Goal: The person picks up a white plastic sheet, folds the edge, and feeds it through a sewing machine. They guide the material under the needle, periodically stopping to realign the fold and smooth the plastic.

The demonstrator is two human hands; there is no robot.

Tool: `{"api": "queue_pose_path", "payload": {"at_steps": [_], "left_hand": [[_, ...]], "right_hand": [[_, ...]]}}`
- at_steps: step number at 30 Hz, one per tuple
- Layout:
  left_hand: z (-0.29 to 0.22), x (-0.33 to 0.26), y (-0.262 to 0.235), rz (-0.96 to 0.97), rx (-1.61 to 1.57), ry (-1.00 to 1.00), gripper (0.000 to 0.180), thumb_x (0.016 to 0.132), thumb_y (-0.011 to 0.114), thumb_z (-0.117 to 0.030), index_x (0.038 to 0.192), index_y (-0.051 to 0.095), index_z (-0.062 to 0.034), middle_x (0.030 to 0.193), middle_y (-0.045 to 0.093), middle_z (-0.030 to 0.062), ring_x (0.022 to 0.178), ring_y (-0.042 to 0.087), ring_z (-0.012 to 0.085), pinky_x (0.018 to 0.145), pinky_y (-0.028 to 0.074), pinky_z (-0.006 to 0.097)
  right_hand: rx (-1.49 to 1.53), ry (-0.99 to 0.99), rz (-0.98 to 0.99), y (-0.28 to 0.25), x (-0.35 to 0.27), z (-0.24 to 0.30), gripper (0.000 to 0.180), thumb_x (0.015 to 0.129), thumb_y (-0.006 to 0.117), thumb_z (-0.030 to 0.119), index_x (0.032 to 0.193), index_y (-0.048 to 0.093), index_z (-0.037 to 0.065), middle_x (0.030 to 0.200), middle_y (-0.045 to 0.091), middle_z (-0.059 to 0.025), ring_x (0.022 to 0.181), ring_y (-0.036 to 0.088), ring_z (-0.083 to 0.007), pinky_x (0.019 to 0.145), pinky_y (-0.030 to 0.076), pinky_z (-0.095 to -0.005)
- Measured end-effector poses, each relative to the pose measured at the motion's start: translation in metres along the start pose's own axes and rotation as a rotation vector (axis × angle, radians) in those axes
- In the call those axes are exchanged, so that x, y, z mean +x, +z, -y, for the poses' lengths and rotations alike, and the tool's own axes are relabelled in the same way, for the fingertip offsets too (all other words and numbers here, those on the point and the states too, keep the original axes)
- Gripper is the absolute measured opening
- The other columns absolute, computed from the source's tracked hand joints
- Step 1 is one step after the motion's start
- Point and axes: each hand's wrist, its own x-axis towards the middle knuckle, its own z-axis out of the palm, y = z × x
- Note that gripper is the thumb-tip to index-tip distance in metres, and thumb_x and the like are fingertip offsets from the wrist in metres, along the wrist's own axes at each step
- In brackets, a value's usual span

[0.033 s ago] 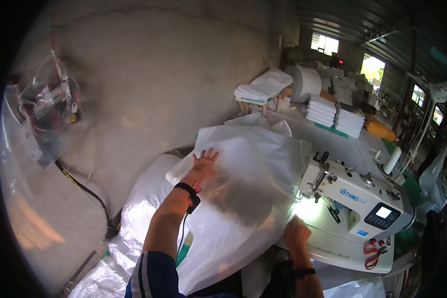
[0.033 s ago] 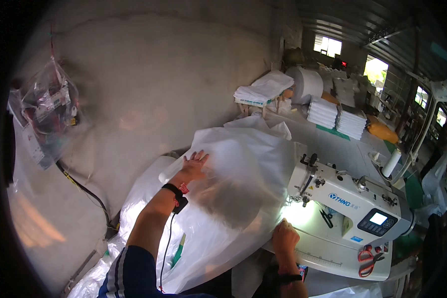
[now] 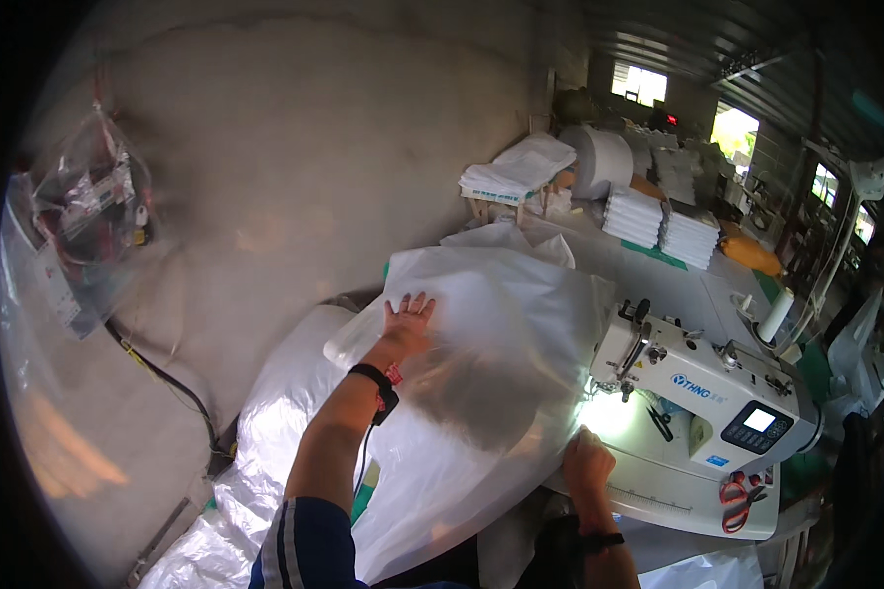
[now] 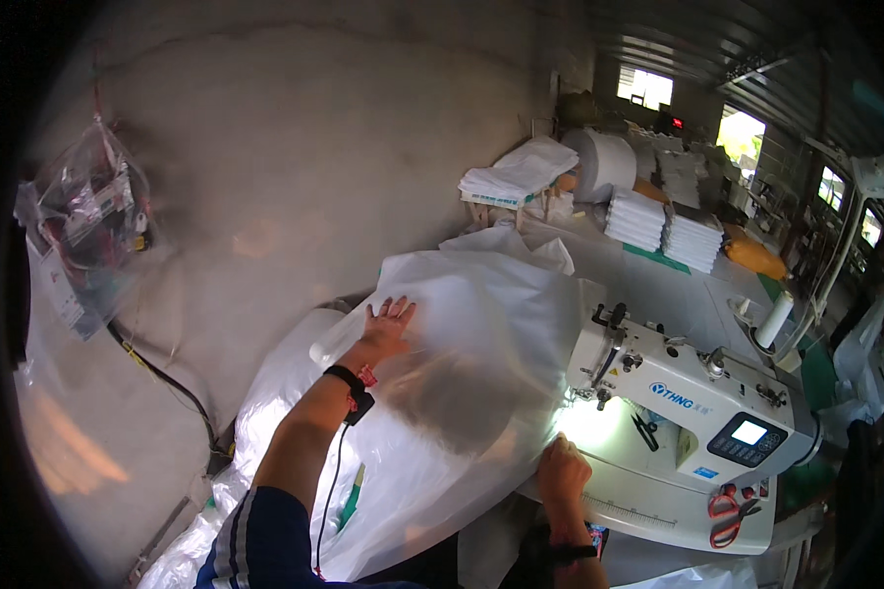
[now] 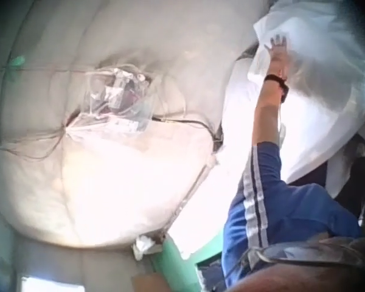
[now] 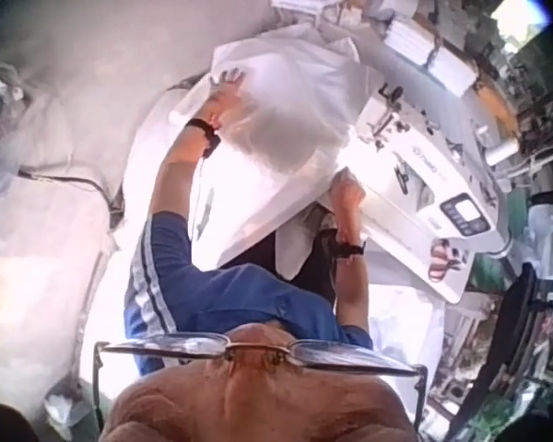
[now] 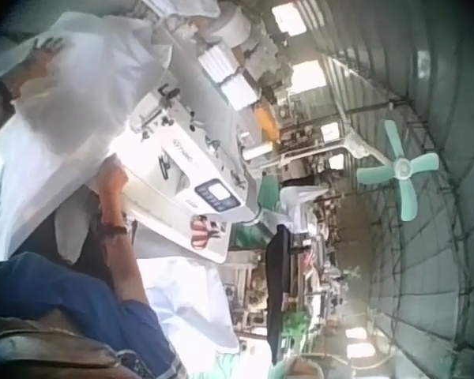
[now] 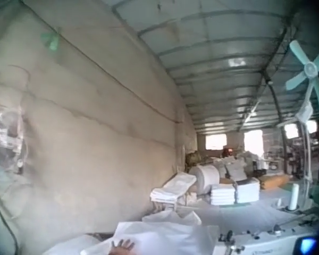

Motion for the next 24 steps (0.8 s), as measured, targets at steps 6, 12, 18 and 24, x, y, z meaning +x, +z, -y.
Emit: {"api": "queue_pose_path", "payload": {"at_steps": [6, 12, 18, 24], "left_hand": [[0.014, 0.067, 0.041, -0.154, 0.094, -0.212, 0.034, 0.080, 0.055, -0.029, 0.111, 0.057, -0.0167, 0.117, 0.055, 0.0074, 0.111, 0.051, 0.0258, 0.091, 0.035, 0.052], [0.104, 0.044, 0.054, 0.168, 0.048, 0.113, 0.038, 0.083, 0.054, -0.027, 0.118, 0.050, -0.0112, 0.117, 0.057, 0.0122, 0.107, 0.057, 0.0317, 0.085, 0.045, 0.056], [0.078, 0.055, 0.066, -0.153, 0.204, 0.069, 0.022, 0.079, 0.056, -0.021, 0.100, 0.061, -0.0162, 0.102, 0.063, 0.0044, 0.102, 0.056, 0.0221, 0.085, 0.043, 0.045], [0.089, 0.074, -0.001, -0.699, 0.051, -0.078, 0.027, 0.077, 0.051, -0.005, 0.102, 0.060, -0.0114, 0.104, 0.063, 0.0075, 0.110, 0.052, 0.0258, 0.098, 0.033, 0.053]], "right_hand": [[0.019, -0.016, 0.047, -0.002, 0.002, -0.005, 0.021, 0.081, 0.053, 0.014, 0.098, 0.062, 0.004, 0.072, 0.062, -0.0116, 0.060, 0.061, -0.0279, 0.054, 0.049, -0.0391], [0.089, -0.053, 0.031, 0.001, 0.006, 0.003, 0.021, 0.080, 0.055, 0.011, 0.098, 0.062, 0.004, 0.066, 0.060, -0.0104, 0.055, 0.059, -0.0256, 0.050, 0.047, -0.0389], [0.074, -0.062, -0.027, -0.002, 0.007, -0.002, 0.019, 0.079, 0.055, 0.007, 0.096, 0.061, 0.002, 0.064, 0.059, -0.0100, 0.053, 0.058, -0.0275, 0.047, 0.044, -0.0389], [0.089, -0.026, -0.054, -0.001, 0.009, 0.004, 0.018, 0.078, 0.056, 0.005, 0.094, 0.063, 0.004, 0.065, 0.060, -0.0100, 0.054, 0.059, -0.0275, 0.050, 0.046, -0.0383]]}}
